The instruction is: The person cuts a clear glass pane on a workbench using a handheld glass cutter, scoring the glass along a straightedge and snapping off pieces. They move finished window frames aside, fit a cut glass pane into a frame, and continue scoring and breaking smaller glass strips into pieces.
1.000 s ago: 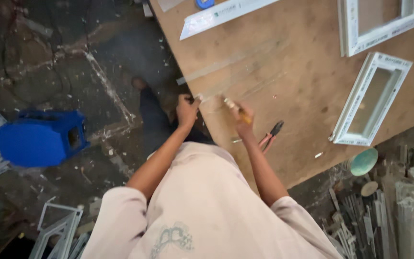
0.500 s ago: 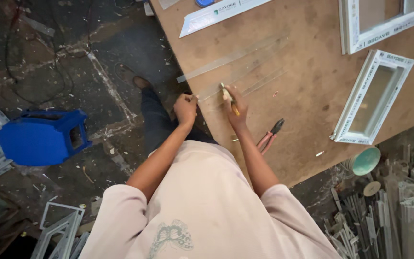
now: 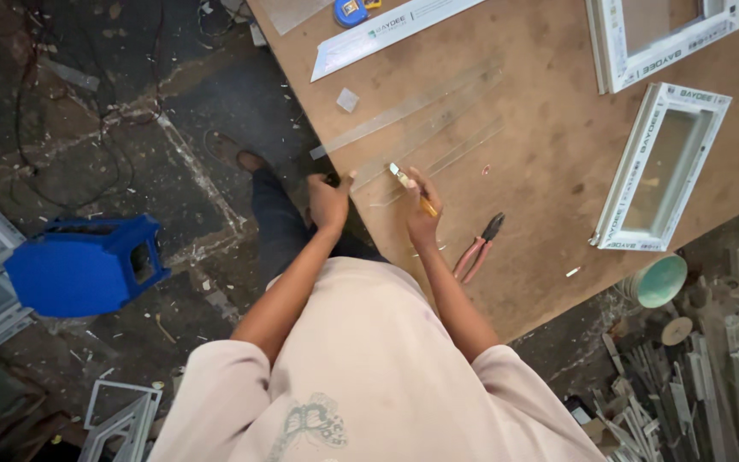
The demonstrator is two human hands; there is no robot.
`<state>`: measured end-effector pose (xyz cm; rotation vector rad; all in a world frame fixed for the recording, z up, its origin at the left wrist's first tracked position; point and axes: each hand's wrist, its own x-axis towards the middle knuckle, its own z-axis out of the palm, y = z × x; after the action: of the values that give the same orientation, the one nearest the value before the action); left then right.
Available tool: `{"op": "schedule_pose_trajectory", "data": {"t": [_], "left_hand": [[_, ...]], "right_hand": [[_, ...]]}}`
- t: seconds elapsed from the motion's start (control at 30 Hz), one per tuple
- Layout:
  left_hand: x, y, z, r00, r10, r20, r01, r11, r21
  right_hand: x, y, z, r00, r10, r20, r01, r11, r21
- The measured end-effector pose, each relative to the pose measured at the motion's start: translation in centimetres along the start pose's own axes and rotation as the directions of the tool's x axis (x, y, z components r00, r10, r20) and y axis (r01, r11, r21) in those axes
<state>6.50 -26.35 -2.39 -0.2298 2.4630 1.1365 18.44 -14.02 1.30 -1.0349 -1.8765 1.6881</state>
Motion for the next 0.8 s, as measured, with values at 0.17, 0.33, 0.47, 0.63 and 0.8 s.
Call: {"op": "schedule_pose_trajectory", "data": {"t": [0.17,0.33,0.47,0.63,0.8], "left_hand": [[0.2,-1.2,0.2,0.973,-0.077,0.217,0.039,0.984,0.174],[0.4,-2.8,-1.8,0.929,0.03,0.37,0.02,0.991,-0.131],[0.8,-3.9,-2.0,0.871,-0.072,0.486,0.2,0.955,-0.217],[1.1,-5.3,-2.4,0.849,0.001,0.528,0.232,0.897,-0.375],[0.1,-5.2,-3.1,0.852,-0.03,0.523,0.296,0.852,-0.432]], "right_hand": [[-1.0,1.0,0.3,0.997,0.077,-0.013,-0.077,0.997,-0.001],[-1.4,1.4,-0.6,0.999,0.04,0.004,-0.04,0.999,0.0],[-1.7,1.3,-1.5,0.999,0.024,-0.031,-0.028,0.992,-0.123],[-1.4,1.5,-1.0,0.997,0.045,-0.054,-0.048,0.997,-0.054],[-0.7,1.5,0.6,0.986,-0.017,0.166,0.028,0.998,-0.06]]}}
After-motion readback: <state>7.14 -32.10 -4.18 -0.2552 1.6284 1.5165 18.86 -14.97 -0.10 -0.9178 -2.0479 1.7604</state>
